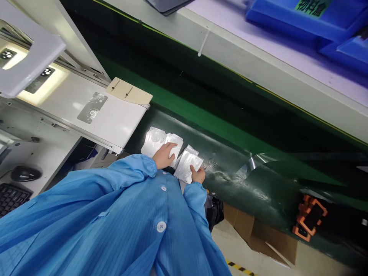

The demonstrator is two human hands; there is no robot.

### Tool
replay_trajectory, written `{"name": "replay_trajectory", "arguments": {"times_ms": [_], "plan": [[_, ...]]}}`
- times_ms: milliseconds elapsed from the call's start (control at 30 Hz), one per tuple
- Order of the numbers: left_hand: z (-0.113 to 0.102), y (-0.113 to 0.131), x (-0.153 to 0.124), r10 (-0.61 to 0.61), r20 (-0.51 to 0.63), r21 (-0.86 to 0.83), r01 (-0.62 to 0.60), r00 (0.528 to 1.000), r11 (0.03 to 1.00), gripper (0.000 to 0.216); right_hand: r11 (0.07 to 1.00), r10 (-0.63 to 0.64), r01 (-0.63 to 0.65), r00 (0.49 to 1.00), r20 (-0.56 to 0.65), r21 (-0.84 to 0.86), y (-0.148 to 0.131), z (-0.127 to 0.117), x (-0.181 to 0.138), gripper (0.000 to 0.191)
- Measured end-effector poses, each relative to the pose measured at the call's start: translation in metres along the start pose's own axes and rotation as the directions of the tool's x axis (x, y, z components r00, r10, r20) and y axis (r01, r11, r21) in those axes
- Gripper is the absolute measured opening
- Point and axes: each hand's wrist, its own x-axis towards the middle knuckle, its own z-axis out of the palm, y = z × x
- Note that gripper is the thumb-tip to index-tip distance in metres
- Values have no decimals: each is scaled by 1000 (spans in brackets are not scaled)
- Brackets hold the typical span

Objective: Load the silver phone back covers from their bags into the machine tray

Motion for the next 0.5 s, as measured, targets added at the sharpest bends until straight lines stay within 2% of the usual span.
{"name": "replay_trajectory", "arguments": {"times_ms": [67, 167, 233, 333, 400, 467, 500], "plan": [[10, 10, 2, 31, 77, -161, -18, 997, 987, 47, 994, -31, 31, 1000, -3, 103, 5, -8, -2, 40], [22, 13, 9, -61, 177, -399, 128, 982, 908, 39, 943, -77, 82, 997, -31, 323, 4, -21, -10, 47], [26, 14, 15, -123, 237, -505, 230, 964, 832, 38, 883, -84, 91, 996, -36, 461, -7, -30, -20, 52], [24, 23, 21, -101, 352, -606, 309, 930, 733, 38, 781, -171, 126, 985, 15, 612, -41, -40, -46, 55], [16, 32, 21, -70, 514, -707, 468, 855, 530, 39, 745, -256, 154, 965, 64, 649, -71, -44, -68, 54], [0, 37, 16, -35, 629, -748, 617, 777, 245, 41, 770, -321, 192, 941, 110, 609, -99, -48, -92, 49], [-10, 38, 11, -28, 649, -751, 647, 760, 130, 40, 801, -353, 227, 926, 131, 555, -110, -51, -104, 46]]}}
